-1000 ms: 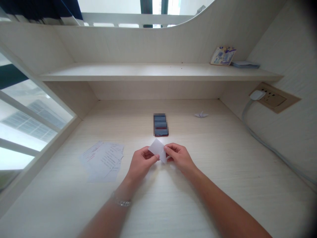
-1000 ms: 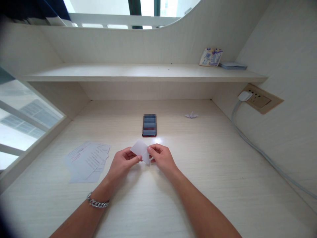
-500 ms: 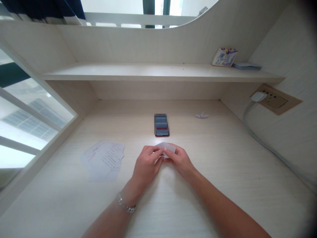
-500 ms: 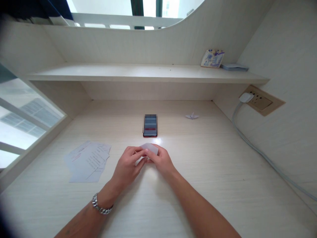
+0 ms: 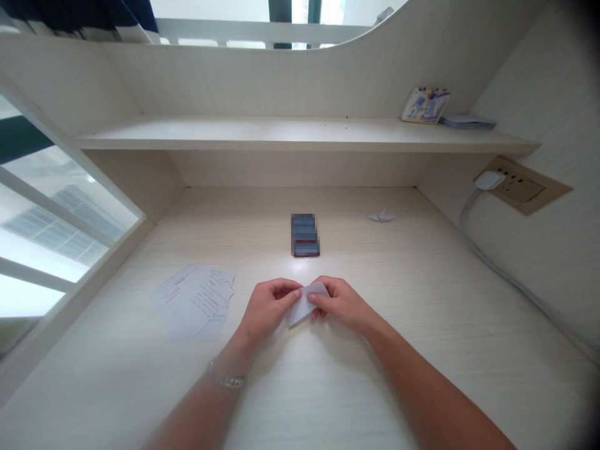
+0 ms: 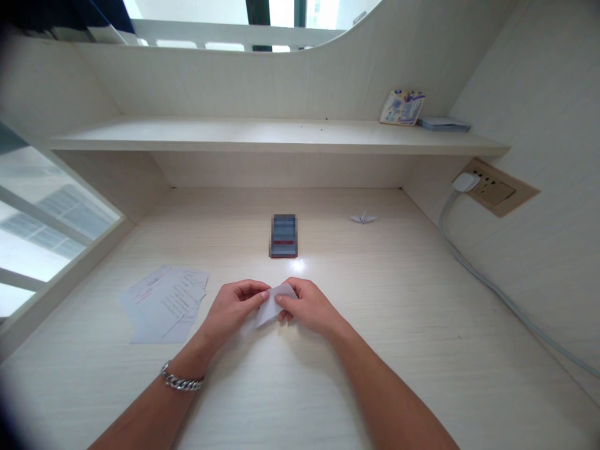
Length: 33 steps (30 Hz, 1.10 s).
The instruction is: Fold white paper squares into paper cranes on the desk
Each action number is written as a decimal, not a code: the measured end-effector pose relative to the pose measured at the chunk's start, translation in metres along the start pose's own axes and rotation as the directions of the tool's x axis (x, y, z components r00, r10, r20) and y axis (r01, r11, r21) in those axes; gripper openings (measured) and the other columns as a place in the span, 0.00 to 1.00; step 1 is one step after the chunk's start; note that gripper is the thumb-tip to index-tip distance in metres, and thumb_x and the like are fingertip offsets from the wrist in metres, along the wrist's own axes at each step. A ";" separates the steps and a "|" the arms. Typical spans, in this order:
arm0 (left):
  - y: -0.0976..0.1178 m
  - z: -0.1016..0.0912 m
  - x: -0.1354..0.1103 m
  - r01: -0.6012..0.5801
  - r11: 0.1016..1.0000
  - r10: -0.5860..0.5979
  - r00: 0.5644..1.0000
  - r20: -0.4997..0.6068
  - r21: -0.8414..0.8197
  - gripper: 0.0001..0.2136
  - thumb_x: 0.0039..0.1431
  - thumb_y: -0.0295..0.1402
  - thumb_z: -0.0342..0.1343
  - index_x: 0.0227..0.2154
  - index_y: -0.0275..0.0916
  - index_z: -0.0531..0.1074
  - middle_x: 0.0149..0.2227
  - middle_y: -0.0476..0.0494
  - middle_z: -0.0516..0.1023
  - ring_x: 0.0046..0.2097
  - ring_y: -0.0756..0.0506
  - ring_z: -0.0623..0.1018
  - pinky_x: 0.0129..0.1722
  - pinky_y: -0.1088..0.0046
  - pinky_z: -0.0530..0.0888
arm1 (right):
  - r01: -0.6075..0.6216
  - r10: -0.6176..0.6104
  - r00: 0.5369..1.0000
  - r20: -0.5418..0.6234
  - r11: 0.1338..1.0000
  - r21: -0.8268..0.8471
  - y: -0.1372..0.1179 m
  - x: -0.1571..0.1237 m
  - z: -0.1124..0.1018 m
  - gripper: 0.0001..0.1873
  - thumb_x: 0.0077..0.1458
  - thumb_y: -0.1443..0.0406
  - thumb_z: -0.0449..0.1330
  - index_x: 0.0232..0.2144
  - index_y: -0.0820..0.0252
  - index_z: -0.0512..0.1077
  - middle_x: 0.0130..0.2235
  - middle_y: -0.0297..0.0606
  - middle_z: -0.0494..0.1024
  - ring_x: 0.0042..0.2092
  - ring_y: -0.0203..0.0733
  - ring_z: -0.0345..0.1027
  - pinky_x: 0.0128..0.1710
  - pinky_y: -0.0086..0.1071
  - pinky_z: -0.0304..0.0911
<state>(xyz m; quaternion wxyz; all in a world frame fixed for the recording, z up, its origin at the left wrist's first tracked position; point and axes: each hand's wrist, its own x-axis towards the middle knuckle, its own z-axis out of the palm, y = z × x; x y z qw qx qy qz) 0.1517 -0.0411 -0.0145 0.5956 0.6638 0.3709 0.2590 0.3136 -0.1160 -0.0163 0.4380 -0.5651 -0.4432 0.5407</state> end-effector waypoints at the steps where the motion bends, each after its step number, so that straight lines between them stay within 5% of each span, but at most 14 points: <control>1: 0.000 -0.001 0.000 0.022 1.000 -0.022 1.000 -0.004 -0.015 0.09 0.47 0.34 0.58 0.30 0.35 0.77 0.31 0.41 0.79 0.33 0.45 0.76 0.32 0.72 0.71 | 0.004 -0.004 1.000 -0.003 1.000 -0.004 0.000 0.000 -0.002 0.08 0.49 0.62 0.58 0.29 0.63 0.69 0.20 0.33 0.73 0.22 0.35 0.66 0.23 0.27 0.61; 7: 0.000 -0.006 0.001 0.092 0.990 -0.087 0.995 0.048 -0.107 0.07 0.45 0.29 0.58 0.28 0.34 0.77 0.27 0.44 0.78 0.29 0.47 0.75 0.29 0.74 0.71 | 0.016 -0.016 1.000 -0.008 1.000 0.026 -0.002 -0.001 -0.005 0.10 0.49 0.61 0.58 0.27 0.64 0.73 0.18 0.32 0.72 0.20 0.34 0.65 0.21 0.26 0.59; 16: 0.001 -0.010 0.000 0.085 0.970 -0.084 0.996 0.012 -0.229 0.05 0.44 0.28 0.59 0.26 0.35 0.77 0.26 0.44 0.77 0.28 0.48 0.74 0.29 0.72 0.70 | 0.016 -0.017 1.000 0.006 0.978 0.207 0.004 0.000 -0.004 0.18 0.44 0.61 0.63 0.38 0.63 0.76 0.19 0.36 0.75 0.22 0.36 0.69 0.24 0.29 0.62; 21: 0.005 -0.009 -0.001 -0.003 0.999 0.001 0.999 -0.048 -0.036 0.05 0.46 0.29 0.57 0.26 0.37 0.77 0.26 0.45 0.78 0.29 0.48 0.74 0.28 0.75 0.69 | -0.003 -0.041 0.982 0.185 0.973 0.230 -0.004 -0.005 -0.010 0.20 0.44 0.60 0.64 0.41 0.62 0.75 0.33 0.42 0.78 0.32 0.40 0.72 0.36 0.36 0.66; 27: 0.011 -0.005 -0.004 -0.102 0.991 0.104 0.994 -0.019 0.089 0.06 0.47 0.31 0.58 0.28 0.38 0.78 0.29 0.43 0.80 0.32 0.46 0.77 0.31 0.73 0.71 | 0.037 -0.034 0.999 -0.015 0.978 0.203 -0.003 0.000 -0.001 0.15 0.46 0.56 0.62 0.31 0.62 0.76 0.30 0.37 0.75 0.33 0.39 0.69 0.30 0.31 0.67; 33: 0.004 -0.002 -0.002 -0.066 0.997 0.064 0.997 -0.040 -0.033 0.08 0.46 0.32 0.60 0.31 0.36 0.75 0.31 0.43 0.79 0.33 0.46 0.77 0.33 0.73 0.73 | 0.056 -0.048 0.997 -0.053 0.986 0.156 0.005 0.005 0.004 0.13 0.42 0.59 0.65 0.30 0.63 0.74 0.27 0.36 0.75 0.30 0.36 0.68 0.28 0.29 0.64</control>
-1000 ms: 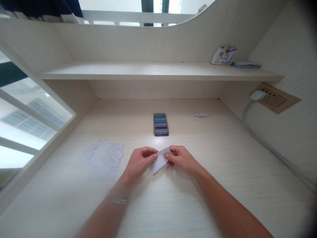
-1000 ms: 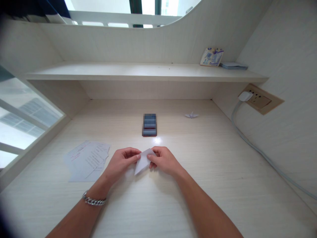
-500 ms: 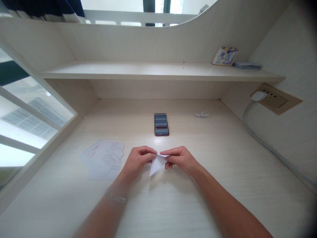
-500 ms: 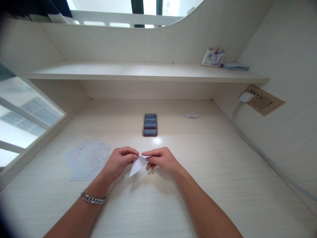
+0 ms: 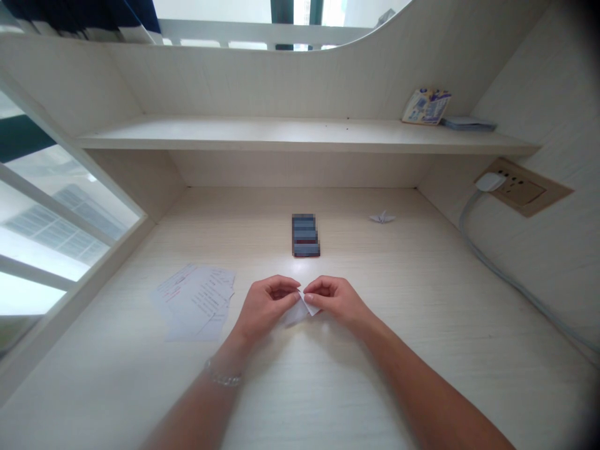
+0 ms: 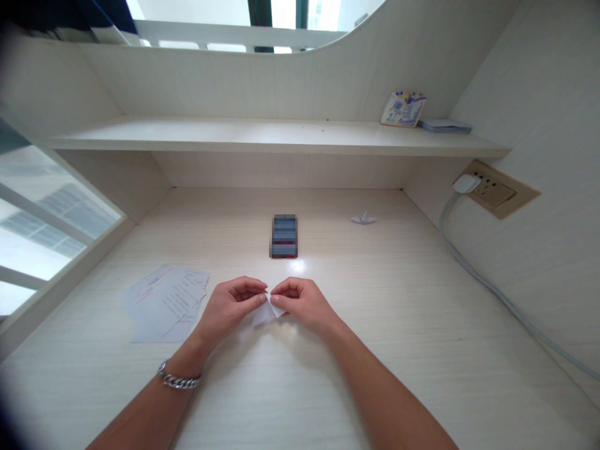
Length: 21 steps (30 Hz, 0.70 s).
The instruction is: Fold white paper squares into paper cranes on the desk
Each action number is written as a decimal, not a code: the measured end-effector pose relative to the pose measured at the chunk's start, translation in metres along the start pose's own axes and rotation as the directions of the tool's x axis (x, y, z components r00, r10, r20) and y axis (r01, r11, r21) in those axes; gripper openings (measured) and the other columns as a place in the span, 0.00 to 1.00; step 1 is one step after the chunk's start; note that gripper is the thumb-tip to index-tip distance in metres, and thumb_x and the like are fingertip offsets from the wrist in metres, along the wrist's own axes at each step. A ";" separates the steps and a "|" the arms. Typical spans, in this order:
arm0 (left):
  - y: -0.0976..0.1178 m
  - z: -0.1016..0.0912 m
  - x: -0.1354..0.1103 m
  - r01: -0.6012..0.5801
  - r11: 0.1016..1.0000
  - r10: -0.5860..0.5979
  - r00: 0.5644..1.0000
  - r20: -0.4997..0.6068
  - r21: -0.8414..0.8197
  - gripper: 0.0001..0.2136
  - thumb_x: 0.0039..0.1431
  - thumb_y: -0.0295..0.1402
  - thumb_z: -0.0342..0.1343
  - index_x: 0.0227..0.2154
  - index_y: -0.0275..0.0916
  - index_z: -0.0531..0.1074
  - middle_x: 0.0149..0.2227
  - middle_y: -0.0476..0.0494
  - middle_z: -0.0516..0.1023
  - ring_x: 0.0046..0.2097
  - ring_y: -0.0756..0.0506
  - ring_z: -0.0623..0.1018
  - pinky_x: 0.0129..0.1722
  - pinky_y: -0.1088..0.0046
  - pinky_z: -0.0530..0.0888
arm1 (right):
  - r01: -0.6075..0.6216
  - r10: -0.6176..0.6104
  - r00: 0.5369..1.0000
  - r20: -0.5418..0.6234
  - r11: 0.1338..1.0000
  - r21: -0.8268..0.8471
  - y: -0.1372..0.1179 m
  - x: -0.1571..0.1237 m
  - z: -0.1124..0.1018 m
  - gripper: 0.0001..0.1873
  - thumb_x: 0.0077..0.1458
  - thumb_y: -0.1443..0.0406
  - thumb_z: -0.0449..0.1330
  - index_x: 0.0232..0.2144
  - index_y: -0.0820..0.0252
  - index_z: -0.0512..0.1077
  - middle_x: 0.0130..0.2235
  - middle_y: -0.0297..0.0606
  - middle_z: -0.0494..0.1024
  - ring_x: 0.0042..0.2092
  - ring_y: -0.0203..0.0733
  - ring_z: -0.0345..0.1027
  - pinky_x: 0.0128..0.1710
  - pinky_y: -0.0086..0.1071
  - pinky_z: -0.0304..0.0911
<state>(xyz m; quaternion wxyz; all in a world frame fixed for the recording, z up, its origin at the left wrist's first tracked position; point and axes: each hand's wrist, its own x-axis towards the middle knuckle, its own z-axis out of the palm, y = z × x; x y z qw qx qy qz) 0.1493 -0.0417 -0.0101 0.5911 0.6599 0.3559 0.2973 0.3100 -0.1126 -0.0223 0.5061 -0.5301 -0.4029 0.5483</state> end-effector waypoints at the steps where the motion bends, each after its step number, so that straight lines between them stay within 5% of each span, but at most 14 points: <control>1: -0.001 0.000 0.000 0.002 1.000 -0.002 1.000 -0.003 -0.009 0.08 0.46 0.32 0.60 0.31 0.36 0.75 0.31 0.43 0.79 0.33 0.46 0.77 0.34 0.73 0.73 | 0.005 -0.006 1.000 -0.012 1.000 -0.010 0.000 0.000 0.000 0.13 0.43 0.59 0.64 0.29 0.63 0.73 0.27 0.36 0.76 0.30 0.37 0.69 0.28 0.29 0.64; 21: -0.005 0.002 0.002 0.042 0.997 -0.045 0.998 -0.052 -0.066 0.10 0.46 0.34 0.60 0.33 0.36 0.73 0.31 0.43 0.78 0.34 0.47 0.76 0.33 0.74 0.72 | 0.034 -0.040 0.996 -0.079 0.997 -0.074 0.002 -0.001 0.009 0.11 0.45 0.60 0.62 0.29 0.63 0.73 0.26 0.35 0.75 0.29 0.37 0.69 0.27 0.30 0.66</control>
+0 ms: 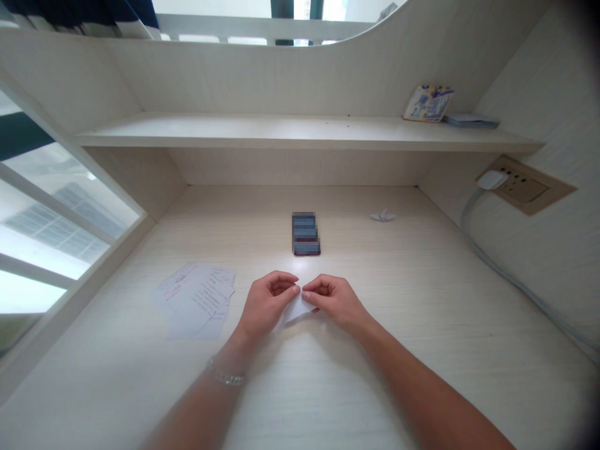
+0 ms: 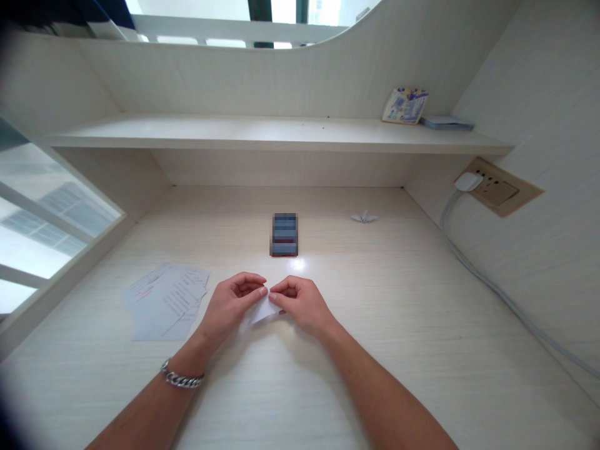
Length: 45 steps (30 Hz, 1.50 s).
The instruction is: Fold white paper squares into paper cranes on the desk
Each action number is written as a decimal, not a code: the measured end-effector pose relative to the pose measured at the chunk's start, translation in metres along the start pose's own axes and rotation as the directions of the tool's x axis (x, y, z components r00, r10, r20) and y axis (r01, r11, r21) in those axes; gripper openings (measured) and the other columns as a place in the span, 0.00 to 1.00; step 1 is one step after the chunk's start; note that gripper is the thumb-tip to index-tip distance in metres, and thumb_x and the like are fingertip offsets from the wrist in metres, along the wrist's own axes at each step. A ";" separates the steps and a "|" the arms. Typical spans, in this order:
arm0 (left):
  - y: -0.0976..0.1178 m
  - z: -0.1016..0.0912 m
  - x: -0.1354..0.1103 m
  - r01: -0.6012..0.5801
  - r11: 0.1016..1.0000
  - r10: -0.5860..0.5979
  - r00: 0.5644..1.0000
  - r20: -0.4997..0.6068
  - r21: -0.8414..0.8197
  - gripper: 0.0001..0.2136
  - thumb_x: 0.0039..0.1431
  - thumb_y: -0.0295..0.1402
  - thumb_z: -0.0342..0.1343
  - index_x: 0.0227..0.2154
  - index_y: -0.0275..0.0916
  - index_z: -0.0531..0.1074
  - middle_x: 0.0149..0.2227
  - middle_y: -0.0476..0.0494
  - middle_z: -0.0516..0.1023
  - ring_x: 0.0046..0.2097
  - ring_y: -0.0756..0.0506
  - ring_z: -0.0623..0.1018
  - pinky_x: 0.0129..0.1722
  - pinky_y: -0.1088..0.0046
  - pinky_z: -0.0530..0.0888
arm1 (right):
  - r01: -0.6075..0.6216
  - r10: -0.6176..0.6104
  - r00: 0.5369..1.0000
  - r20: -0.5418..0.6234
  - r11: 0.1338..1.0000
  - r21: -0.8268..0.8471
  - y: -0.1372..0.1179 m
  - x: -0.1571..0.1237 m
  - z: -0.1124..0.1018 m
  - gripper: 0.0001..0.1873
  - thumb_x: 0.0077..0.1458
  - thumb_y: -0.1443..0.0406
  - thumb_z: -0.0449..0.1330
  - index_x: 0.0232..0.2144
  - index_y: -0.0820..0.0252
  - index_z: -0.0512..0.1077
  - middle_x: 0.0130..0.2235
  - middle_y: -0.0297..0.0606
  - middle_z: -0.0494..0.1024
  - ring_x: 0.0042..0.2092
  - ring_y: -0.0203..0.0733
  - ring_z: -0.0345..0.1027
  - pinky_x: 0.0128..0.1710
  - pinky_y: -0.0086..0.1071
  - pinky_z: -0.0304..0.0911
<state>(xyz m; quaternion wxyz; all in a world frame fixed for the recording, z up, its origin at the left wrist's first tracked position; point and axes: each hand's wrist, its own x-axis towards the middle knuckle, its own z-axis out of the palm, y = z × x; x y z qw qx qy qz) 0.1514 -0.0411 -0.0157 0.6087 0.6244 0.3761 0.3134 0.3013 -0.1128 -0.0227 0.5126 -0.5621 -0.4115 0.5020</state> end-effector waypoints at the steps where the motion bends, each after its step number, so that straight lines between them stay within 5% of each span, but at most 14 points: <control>1: 0.000 0.000 0.000 -0.002 1.000 0.002 1.000 -0.003 0.005 0.10 0.46 0.34 0.60 0.32 0.36 0.73 0.31 0.43 0.78 0.33 0.47 0.76 0.33 0.74 0.72 | -0.003 0.003 1.000 -0.002 1.000 0.004 0.000 0.000 0.000 0.11 0.45 0.60 0.62 0.29 0.63 0.73 0.26 0.35 0.75 0.29 0.37 0.69 0.27 0.30 0.66; 10: -0.001 0.001 0.001 -0.033 0.997 0.034 0.999 -0.021 0.069 0.08 0.49 0.34 0.58 0.32 0.36 0.74 0.31 0.44 0.77 0.33 0.48 0.75 0.31 0.75 0.71 | -0.010 0.011 1.000 -0.018 0.999 0.033 0.002 0.000 0.004 0.12 0.46 0.59 0.62 0.29 0.63 0.72 0.26 0.35 0.75 0.28 0.36 0.68 0.26 0.29 0.67; 23: -0.002 -0.002 0.001 -0.033 0.998 0.036 0.998 0.044 -0.048 0.10 0.47 0.31 0.61 0.34 0.35 0.72 0.33 0.42 0.77 0.36 0.47 0.76 0.38 0.72 0.73 | 0.019 -0.019 0.999 -0.033 0.999 0.025 0.003 0.001 0.003 0.13 0.47 0.58 0.62 0.29 0.63 0.72 0.26 0.35 0.75 0.29 0.36 0.69 0.26 0.29 0.67; 45: -0.001 0.003 0.000 -0.012 0.999 0.013 1.000 -0.016 0.037 0.09 0.49 0.33 0.57 0.35 0.36 0.73 0.32 0.44 0.77 0.33 0.48 0.75 0.31 0.76 0.70 | 0.040 -0.040 0.999 -0.035 0.999 -0.019 0.003 0.000 0.005 0.10 0.49 0.60 0.60 0.29 0.63 0.72 0.27 0.35 0.74 0.28 0.36 0.68 0.27 0.30 0.67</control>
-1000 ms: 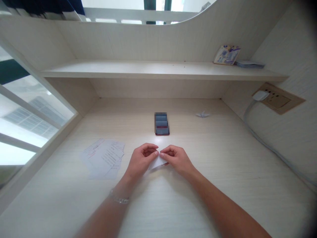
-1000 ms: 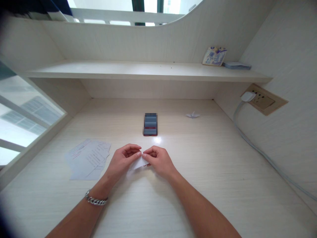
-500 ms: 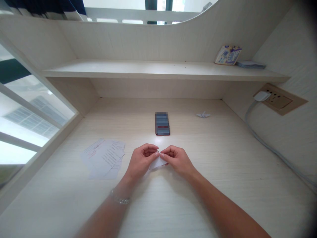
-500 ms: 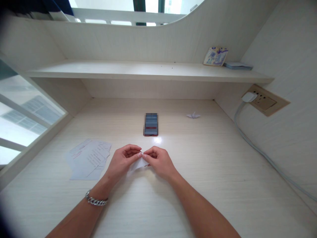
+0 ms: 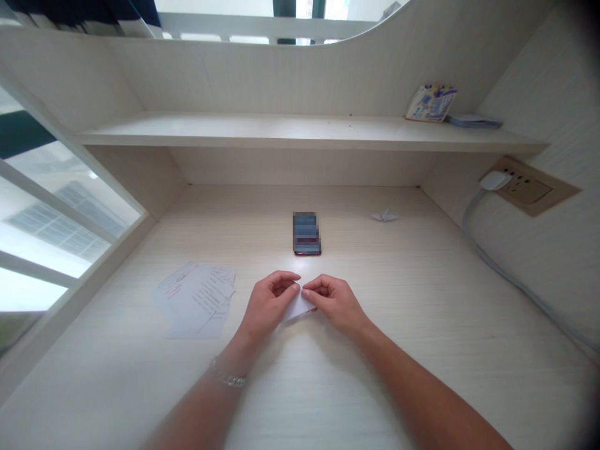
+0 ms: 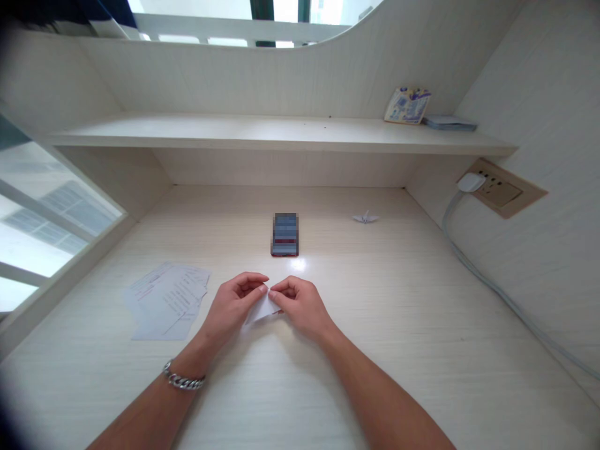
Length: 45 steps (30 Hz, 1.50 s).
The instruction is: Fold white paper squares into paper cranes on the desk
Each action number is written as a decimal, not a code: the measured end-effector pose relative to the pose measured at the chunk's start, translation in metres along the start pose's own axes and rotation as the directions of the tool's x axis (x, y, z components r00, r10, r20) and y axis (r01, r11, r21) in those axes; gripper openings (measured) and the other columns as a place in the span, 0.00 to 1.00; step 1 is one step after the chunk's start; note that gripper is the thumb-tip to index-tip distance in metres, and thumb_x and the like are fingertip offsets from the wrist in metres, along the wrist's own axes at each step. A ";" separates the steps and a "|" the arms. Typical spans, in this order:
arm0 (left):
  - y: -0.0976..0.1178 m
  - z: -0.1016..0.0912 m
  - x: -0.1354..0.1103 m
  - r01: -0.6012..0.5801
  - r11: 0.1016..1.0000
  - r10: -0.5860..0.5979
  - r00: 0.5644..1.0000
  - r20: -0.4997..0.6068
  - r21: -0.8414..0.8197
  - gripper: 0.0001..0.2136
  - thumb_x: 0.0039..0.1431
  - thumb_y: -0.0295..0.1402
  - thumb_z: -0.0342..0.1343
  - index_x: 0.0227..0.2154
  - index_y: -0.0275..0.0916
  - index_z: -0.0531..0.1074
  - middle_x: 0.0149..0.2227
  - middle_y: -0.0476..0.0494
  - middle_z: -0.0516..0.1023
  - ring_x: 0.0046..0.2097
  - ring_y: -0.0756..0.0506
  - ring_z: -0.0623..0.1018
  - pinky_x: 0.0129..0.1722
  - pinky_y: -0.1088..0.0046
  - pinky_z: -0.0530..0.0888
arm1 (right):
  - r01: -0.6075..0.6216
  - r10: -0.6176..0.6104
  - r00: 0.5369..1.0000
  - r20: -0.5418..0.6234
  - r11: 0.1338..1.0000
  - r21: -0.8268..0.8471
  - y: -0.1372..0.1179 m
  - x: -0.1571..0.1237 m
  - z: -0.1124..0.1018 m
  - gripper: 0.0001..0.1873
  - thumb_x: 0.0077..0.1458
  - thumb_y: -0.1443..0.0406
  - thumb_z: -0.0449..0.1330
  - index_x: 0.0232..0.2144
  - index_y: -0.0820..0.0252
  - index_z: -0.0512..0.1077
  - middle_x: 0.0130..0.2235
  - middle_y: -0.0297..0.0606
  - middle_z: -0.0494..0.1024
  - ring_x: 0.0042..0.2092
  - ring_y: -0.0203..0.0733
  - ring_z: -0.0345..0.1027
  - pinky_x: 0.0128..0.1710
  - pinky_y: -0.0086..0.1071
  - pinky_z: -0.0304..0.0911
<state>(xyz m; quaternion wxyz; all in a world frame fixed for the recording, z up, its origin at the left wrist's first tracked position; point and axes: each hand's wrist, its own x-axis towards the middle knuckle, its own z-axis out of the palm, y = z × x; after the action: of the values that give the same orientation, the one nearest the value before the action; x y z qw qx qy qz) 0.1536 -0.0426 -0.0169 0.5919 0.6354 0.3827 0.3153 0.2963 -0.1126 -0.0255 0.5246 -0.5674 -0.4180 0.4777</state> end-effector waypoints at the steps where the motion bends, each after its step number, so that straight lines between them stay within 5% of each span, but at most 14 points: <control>1: 0.000 0.000 0.000 0.002 1.000 -0.002 1.000 0.008 -0.010 0.10 0.49 0.33 0.58 0.35 0.36 0.73 0.31 0.43 0.77 0.33 0.48 0.75 0.32 0.75 0.70 | -0.001 0.001 1.000 -0.001 1.000 0.002 0.000 0.000 0.000 0.10 0.48 0.60 0.60 0.29 0.63 0.72 0.27 0.36 0.74 0.29 0.36 0.68 0.27 0.30 0.67; 9: -0.002 -0.001 0.001 0.018 1.000 -0.019 0.999 -0.048 -0.024 0.10 0.48 0.34 0.59 0.34 0.36 0.71 0.29 0.45 0.77 0.32 0.48 0.75 0.31 0.75 0.71 | -0.041 0.040 0.999 0.016 0.996 0.080 -0.001 0.001 0.001 0.12 0.45 0.60 0.63 0.31 0.63 0.72 0.28 0.36 0.75 0.30 0.38 0.70 0.31 0.34 0.70; 15: -0.002 -0.001 0.000 0.055 0.996 -0.052 0.997 0.052 -0.070 0.14 0.47 0.35 0.60 0.38 0.35 0.71 0.28 0.44 0.77 0.31 0.48 0.76 0.30 0.74 0.70 | -0.021 0.023 0.999 -0.031 0.997 0.072 0.000 0.001 0.001 0.13 0.45 0.58 0.63 0.29 0.64 0.72 0.27 0.35 0.75 0.29 0.38 0.70 0.30 0.32 0.70; 27: 0.000 -0.002 0.000 0.078 0.992 -0.070 0.994 0.085 -0.094 0.17 0.44 0.31 0.61 0.39 0.35 0.70 0.26 0.47 0.75 0.30 0.49 0.75 0.30 0.75 0.70 | -0.017 0.021 0.996 -0.087 0.999 0.046 -0.001 0.002 0.001 0.12 0.43 0.60 0.64 0.29 0.64 0.72 0.26 0.36 0.76 0.27 0.37 0.71 0.28 0.32 0.70; 45: -0.006 -0.001 0.002 0.136 0.984 -0.135 0.991 0.014 -0.119 0.11 0.45 0.37 0.61 0.29 0.34 0.75 0.27 0.43 0.78 0.28 0.48 0.74 0.27 0.75 0.68 | -0.001 0.003 0.999 -0.043 0.999 0.044 0.001 0.002 -0.001 0.12 0.44 0.60 0.63 0.30 0.63 0.74 0.29 0.37 0.77 0.29 0.39 0.71 0.31 0.34 0.70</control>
<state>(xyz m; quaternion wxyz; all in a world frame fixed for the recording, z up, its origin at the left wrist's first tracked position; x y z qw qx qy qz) 0.1534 -0.0407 -0.0228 0.6502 0.5721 0.4037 0.2950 0.2974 -0.1110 -0.0262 0.5452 -0.5665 -0.3953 0.4749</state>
